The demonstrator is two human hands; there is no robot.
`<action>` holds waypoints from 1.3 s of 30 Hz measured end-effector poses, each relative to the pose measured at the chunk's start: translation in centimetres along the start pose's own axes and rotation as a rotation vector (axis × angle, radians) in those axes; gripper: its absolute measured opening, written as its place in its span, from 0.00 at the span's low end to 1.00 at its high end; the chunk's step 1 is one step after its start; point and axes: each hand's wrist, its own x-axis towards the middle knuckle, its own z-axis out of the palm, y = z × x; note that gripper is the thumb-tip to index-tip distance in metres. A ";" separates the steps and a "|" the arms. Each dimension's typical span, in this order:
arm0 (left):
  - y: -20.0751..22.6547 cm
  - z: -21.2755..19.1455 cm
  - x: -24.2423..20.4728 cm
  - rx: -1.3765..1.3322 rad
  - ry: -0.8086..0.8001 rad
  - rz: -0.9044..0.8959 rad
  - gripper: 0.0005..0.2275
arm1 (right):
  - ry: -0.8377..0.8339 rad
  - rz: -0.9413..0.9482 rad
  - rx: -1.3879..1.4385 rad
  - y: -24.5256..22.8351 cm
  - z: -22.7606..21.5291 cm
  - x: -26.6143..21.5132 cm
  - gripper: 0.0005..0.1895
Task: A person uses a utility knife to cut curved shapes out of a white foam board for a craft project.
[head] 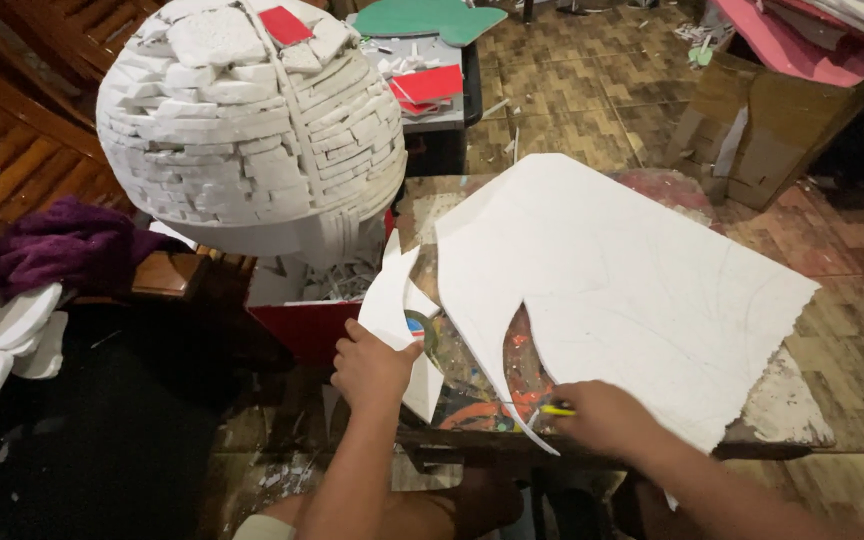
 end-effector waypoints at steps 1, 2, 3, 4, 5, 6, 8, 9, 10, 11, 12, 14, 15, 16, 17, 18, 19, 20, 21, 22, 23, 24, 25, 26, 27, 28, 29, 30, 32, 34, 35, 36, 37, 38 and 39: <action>0.2 -0.2 0.0 0.000 0.001 0.001 0.52 | 0.001 0.000 0.000 -0.9 0.3 -0.1 0.18; 0.2 -0.3 -0.2 -0.014 -0.019 -0.011 0.53 | 0.009 -0.011 -0.001 -1.8 0.8 -0.4 0.17; 0.3 -0.4 -0.3 -0.028 -0.039 -0.023 0.53 | 0.017 -0.021 -0.002 -2.7 1.2 -0.6 0.20; 0.5 -0.8 -0.5 -0.027 -0.042 -0.024 0.53 | 0.013 -0.019 -0.002 -3.5 1.5 -0.7 0.20; 0.6 -1.1 -0.7 -0.052 -0.063 -0.043 0.53 | 0.026 -0.050 -0.027 -4.2 1.8 -0.7 0.23; 0.8 -1.5 -0.8 -0.077 -0.083 -0.064 0.53 | 0.039 -0.083 -0.052 -4.9 2.1 -0.7 0.25; 0.7 -1.6 -1.3 -0.079 -0.084 -0.056 0.53 | 0.033 -0.131 -0.081 -5.0 2.9 0.0 0.24; 0.7 -1.7 -1.6 -0.081 -0.083 -0.046 0.54 | 0.029 -0.179 -0.109 -5.1 3.3 0.3 0.26; 0.8 -1.6 -1.7 -0.081 -0.084 -0.046 0.54 | 0.029 -0.178 -0.109 -5.2 3.0 0.2 0.26; 0.8 -1.5 -1.9 -0.073 -0.115 -0.064 0.55 | 0.003 -0.132 -0.097 -5.3 2.6 0.0 0.18; 0.9 -1.5 -2.0 -0.064 -0.146 -0.080 0.56 | -0.023 -0.084 -0.083 -5.5 2.3 -0.1 0.11; 1.3 -2.1 -2.4 -0.069 -0.159 -0.078 0.56 | -0.022 -0.063 -0.099 -4.6 1.8 0.1 0.15; 1.5 -2.4 -2.7 -0.076 -0.173 -0.079 0.56 | -0.022 -0.044 -0.117 -4.1 1.6 0.1 0.21; 1.5 -2.2 -2.7 -0.077 -0.176 -0.080 0.56 | -0.025 -0.042 -0.119 -3.5 1.3 -0.1 0.21; 1.5 -2.1 -2.7 -0.075 -0.163 -0.070 0.56 | -0.047 -0.016 -0.168 -3.0 0.9 -0.2 0.19; 1.5 -2.0 -2.6 -0.073 -0.147 -0.060 0.55 | -0.067 0.008 -0.215 -2.5 0.5 -0.3 0.19; 1.6 -2.1 -2.7 -0.074 -0.147 -0.060 0.55 | -0.067 0.009 -0.217 -1.8 0.1 -0.8 0.19; 1.7 -2.2 -2.8 -0.060 -0.160 -0.065 0.56 | -0.086 0.014 -0.258 -1.2 -0.3 -1.2 0.26; 1.9 -2.3 -2.9 -0.047 -0.173 -0.070 0.56 | -0.104 0.019 -0.299 -0.6 -0.7 -1.6 0.37; 2.0 -2.2 -2.9 -0.046 -0.174 -0.069 0.56 | -0.105 0.020 -0.297 -0.3 -1.1 -1.7 0.37; 2.1 -2.1 -3.0 -0.026 -0.181 -0.067 0.57 | -0.198 0.052 -0.405 0.0 -1.5 -1.8 0.26; 2.2 -2.1 -3.0 -0.006 -0.187 -0.064 0.58 | -0.290 0.084 -0.513 0.3 -2.0 -1.8 0.18; 2.3 -1.9 -3.0 -0.006 -0.187 -0.061 0.58 | -0.290 0.086 -0.511 0.4 -2.3 -1.7 0.18; 2.3 -1.8 -2.9 0.017 -0.186 -0.059 0.59 | -0.253 0.061 -0.481 0.5 -2.5 -1.5 0.24; 2.4 -1.6 -2.9 0.040 -0.185 -0.056 0.60 | -0.217 0.037 -0.450 0.6 -2.7 -1.3 0.32; 2.2 -1.2 -2.7 0.042 -0.184 -0.055 0.60 | -0.216 0.037 -0.447 -0.1 -2.7 -1.4 0.32; 2.1 -0.9 -2.5 0.039 -0.160 -0.046 0.60 | -0.143 0.062 -0.332 -0.7 -2.7 -1.4 0.26; 2.0 -0.5 -2.3 0.038 -0.138 -0.036 0.60 | -0.074 0.087 -0.213 -1.3 -2.6 -1.5 0.24; 2.4 -1.5 -2.9 0.013 -0.165 -0.058 0.58 | -0.052 0.091 -0.107 -3.2 -3.5 -2.8 0.40; 2.5 -1.7 -2.9 -0.014 -0.192 -0.080 0.57 | -0.030 0.095 -0.002 -4.0 -3.8 -3.1 0.66; 2.4 -1.3 -2.6 0.009 -0.181 -0.075 0.58 | -0.016 0.091 -0.003 -3.8 -3.6 -2.8 0.66; 2.3 -1.0 -2.3 0.028 -0.169 -0.071 0.59 | 0.001 0.086 -0.007 -3.7 -3.4 -2.4 0.65; 2.4 -1.3 -2.4 0.027 -0.168 -0.070 0.59 | 0.002 0.086 -0.008 -3.9 -4.0 -2.7 0.65; 2.5 -1.5 -2.6 0.023 -0.175 -0.070 0.59 | -0.046 0.119 -0.030 -3.9 -4.7 -3.0 0.66; 2.7 -1.7 -2.9 0.019 -0.183 -0.070 0.59 | -0.095 0.153 -0.052 -4.0 -5.3 -3.3 0.68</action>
